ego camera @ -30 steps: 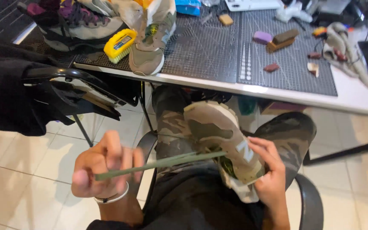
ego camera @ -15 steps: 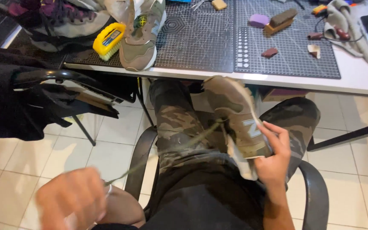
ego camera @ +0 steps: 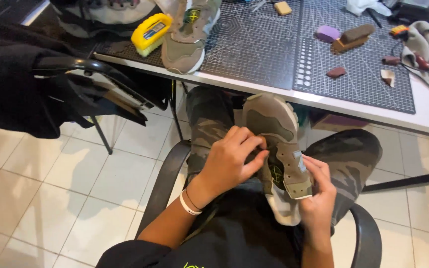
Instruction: The person removes the old shoelaces from a sneaker and then threads new green shoelaces through the eyelets, pulling them tight to secure the fit.
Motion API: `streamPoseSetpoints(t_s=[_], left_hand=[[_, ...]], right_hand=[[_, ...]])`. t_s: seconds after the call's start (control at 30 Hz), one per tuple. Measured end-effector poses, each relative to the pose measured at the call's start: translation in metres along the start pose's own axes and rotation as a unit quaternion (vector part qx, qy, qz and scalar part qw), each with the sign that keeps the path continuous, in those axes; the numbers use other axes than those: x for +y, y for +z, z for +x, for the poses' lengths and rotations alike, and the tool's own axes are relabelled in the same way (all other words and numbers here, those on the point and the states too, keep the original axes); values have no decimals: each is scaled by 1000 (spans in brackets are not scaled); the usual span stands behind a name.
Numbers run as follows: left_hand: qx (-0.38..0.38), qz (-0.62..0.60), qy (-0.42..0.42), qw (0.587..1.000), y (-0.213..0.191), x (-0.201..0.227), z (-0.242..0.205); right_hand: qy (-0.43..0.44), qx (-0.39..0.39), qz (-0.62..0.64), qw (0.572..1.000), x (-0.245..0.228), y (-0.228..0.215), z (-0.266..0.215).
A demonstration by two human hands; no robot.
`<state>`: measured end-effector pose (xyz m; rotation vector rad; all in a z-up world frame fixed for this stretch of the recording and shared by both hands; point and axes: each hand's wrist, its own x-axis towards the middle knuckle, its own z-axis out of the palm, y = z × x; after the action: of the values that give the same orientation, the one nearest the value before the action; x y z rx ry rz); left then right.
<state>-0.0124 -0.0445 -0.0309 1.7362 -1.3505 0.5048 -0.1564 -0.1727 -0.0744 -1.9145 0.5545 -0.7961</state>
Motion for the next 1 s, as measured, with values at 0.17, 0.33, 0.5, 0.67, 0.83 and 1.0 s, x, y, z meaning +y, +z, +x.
streamPoseSetpoints(t_s=[0.17,0.33,0.5,0.67,0.83,1.0], left_hand=[[-110,-356,48,927,-42,-14,0],[355,-807,38,470,-133,-85,-95],[438,-805,102,386,-190,-126,-130],[369,-160,-252,880,-117,-88,-44],[62,-108,-102,987,-28,-38,-2],[-76,-23,-30,996,17,-24,-7]], right_hand=[[-27,-4,-1,1000,-10,-5,4],[-84,49,-55,994,18,-28,11],[-51,55,-59,995,29,-35,12],[-2,6,-3,1000,30,-29,14],[8,3,91,996,11,-14,10],[16,0,78,997,10,-11,7]])
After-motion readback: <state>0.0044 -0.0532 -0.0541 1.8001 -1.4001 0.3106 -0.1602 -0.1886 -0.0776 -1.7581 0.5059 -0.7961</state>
